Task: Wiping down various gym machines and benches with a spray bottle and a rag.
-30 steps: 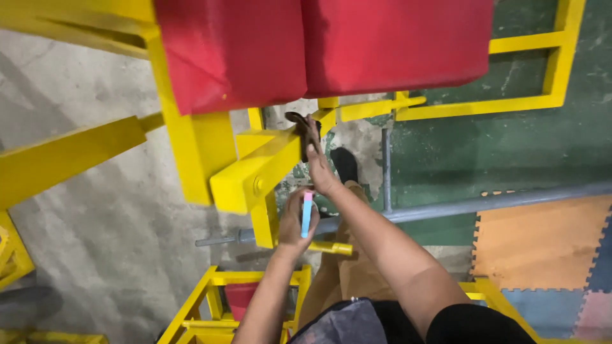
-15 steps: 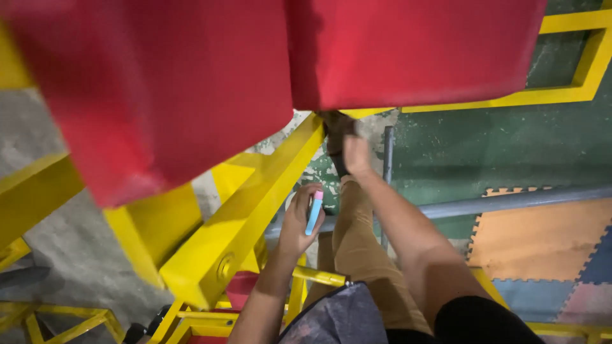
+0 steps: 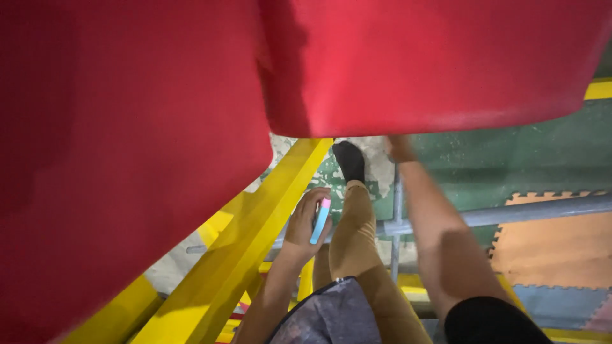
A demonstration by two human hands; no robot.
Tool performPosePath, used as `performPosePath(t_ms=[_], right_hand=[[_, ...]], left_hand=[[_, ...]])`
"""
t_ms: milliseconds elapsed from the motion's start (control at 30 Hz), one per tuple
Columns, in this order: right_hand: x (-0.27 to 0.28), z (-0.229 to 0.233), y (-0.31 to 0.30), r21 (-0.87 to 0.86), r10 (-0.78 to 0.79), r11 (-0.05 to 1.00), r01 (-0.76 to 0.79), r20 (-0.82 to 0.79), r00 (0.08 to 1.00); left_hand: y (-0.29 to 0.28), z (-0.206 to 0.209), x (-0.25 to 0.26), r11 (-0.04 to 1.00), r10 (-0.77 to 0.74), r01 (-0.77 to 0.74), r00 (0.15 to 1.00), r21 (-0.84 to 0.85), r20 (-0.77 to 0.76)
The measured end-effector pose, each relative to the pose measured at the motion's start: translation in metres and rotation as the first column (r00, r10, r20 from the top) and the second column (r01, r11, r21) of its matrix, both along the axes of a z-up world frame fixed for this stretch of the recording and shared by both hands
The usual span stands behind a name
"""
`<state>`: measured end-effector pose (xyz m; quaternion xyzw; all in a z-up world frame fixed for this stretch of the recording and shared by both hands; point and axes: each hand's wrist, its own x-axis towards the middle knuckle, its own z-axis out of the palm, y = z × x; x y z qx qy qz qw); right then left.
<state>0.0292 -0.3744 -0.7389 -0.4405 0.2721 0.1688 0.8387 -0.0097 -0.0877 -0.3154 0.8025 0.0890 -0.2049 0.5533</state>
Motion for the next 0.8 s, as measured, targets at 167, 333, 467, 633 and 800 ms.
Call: performPosePath(t_ms=[167,333,467,633,800], right_hand=[[-0.014,0.094,0.137,-0.642,0.643,-0.766,-0.039,-0.765,-0.042],[0.024,0.122,0.088,-0.807,0.816,0.064,-0.587,-0.296,0.497],[0.028,0.092,0.070,-0.910,0.874,0.028,-0.413,-0.179,0.452],[0.025,0.096,0.083,-0.918,0.773,0.237,-0.317,-0.019,0.634],[-0.005,0.081,0.105,-0.906,0.630,0.393,-0.155,0.143,0.763]], left_hand=[[-0.009,-0.012,0.010,0.999,-0.016,0.017,1.000,-0.034,0.017],[-0.018,-0.016,0.023,0.997,-0.076,0.077,0.997,-0.022,0.033],[-0.019,-0.019,0.025,0.993,-0.097,0.097,0.995,-0.063,-0.003],[-0.016,-0.028,0.015,0.995,-0.098,0.098,0.995,-0.017,-0.014],[-0.017,-0.024,0.008,0.998,-0.062,0.062,0.998,-0.015,-0.006]])
